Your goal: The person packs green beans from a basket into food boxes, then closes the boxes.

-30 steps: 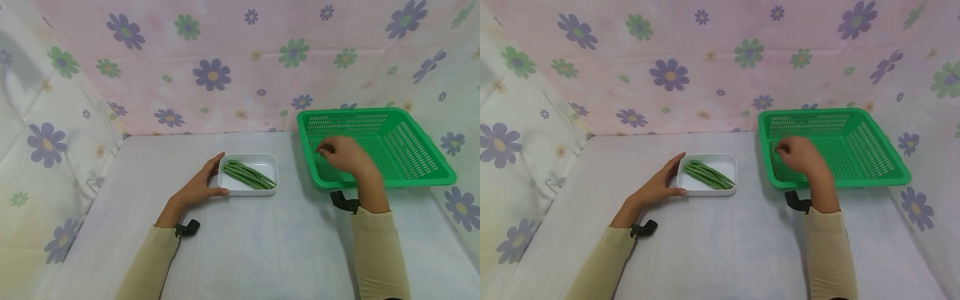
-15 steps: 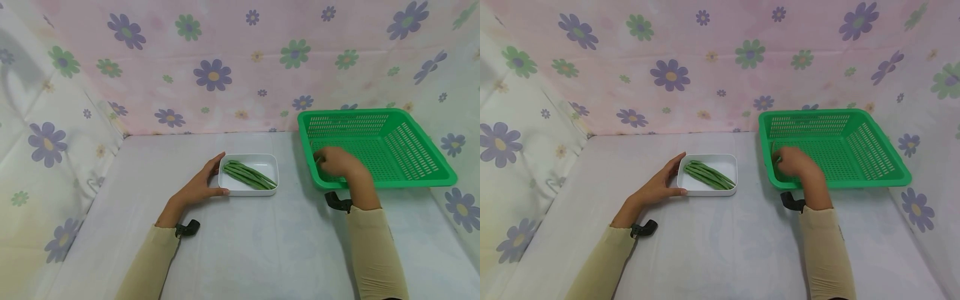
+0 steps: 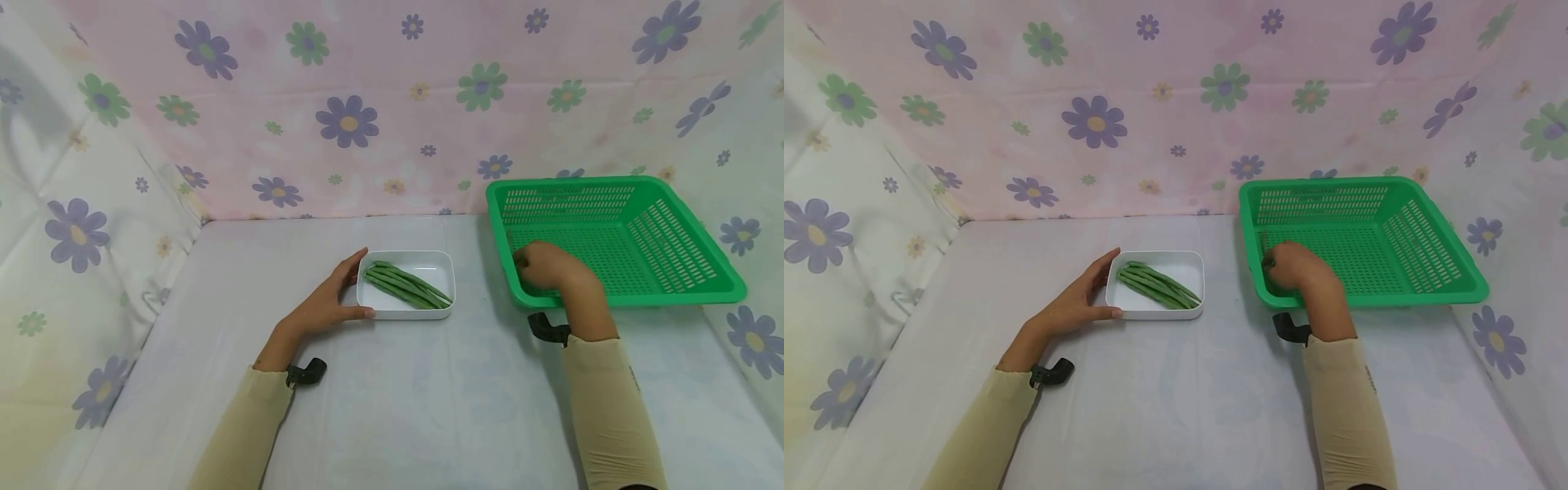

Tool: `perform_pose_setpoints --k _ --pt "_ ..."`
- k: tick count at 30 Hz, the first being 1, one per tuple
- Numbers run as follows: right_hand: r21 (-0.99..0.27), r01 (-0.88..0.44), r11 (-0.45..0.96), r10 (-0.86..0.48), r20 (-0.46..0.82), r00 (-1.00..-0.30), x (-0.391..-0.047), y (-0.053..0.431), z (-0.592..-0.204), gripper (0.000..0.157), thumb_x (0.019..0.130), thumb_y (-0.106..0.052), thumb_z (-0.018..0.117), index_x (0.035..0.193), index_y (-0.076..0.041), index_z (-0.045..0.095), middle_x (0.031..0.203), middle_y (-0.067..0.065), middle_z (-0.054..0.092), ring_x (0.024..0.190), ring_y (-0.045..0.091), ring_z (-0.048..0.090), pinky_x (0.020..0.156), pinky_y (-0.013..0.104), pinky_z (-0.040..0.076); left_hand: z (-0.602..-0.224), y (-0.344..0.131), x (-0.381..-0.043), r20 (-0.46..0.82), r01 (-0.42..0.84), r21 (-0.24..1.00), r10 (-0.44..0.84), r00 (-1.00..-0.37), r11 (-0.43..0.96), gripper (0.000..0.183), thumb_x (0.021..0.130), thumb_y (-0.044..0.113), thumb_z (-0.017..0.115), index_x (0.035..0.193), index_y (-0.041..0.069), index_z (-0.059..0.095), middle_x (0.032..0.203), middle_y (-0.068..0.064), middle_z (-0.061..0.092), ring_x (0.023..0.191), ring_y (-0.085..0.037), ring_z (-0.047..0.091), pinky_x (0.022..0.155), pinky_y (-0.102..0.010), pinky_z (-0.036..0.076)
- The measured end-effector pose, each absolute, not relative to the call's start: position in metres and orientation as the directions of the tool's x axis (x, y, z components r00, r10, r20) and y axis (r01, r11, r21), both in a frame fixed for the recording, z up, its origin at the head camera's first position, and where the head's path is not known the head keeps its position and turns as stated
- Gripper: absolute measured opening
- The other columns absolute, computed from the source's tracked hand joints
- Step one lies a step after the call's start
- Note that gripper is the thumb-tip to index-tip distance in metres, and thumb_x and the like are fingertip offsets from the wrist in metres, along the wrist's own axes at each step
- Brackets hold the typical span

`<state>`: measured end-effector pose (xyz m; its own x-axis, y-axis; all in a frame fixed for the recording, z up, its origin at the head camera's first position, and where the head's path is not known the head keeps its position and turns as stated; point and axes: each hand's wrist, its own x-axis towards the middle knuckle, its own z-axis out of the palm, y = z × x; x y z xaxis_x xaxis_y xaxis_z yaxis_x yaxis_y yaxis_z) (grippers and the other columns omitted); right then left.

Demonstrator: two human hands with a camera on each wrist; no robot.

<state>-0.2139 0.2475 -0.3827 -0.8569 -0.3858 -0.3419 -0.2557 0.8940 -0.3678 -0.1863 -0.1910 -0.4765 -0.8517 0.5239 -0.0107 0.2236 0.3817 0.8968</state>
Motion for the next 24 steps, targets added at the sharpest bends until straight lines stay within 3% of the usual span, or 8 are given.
perform_pose_setpoints --k 15,20,24 --pt "-0.38 -0.246 0.892 -0.386 -0.354 -0.852 -0.2141 0.2443 -0.3814 0.039 0.095 0.004 0.048 0.126 0.015 0.068 0.123 0.03 0.069 0.097 0.033 0.059 0.079 0.045 0.049 -0.474 -0.1907 -0.1858 -0.015 0.218 0.899 0.526 -0.85 0.379 0.116 0.086 0.029 0.092 0.172 0.03 0.013 0.171 0.002 0.029 0.153 -0.026 0.038 0.126 -0.055 0.027" --pt "-0.386 -0.201 0.9 -0.336 -0.324 -0.884 -0.2146 0.2437 -0.3808 0.035 0.097 0.0 0.053 0.125 0.015 0.069 0.126 0.034 0.068 0.106 0.042 0.065 0.086 0.053 0.056 -0.4731 -0.1904 -0.1852 -0.02 0.211 0.901 0.521 -0.853 0.379 0.116 0.086 0.028 0.092 0.171 0.038 0.014 0.171 0.002 0.028 0.153 -0.026 0.038 0.127 -0.054 0.027" --pt "-0.392 -0.148 0.908 -0.268 -0.273 -0.924 -0.2142 0.2442 -0.3809 0.03 0.101 -0.008 0.061 0.121 0.011 0.074 0.124 0.033 0.069 0.114 0.05 0.065 0.091 0.061 0.056 -0.4725 -0.1901 -0.1847 -0.014 0.206 0.909 0.52 -0.854 0.363 0.116 0.086 0.022 0.092 0.171 0.037 0.014 0.171 0.0 0.029 0.153 -0.028 0.037 0.127 -0.055 0.026"
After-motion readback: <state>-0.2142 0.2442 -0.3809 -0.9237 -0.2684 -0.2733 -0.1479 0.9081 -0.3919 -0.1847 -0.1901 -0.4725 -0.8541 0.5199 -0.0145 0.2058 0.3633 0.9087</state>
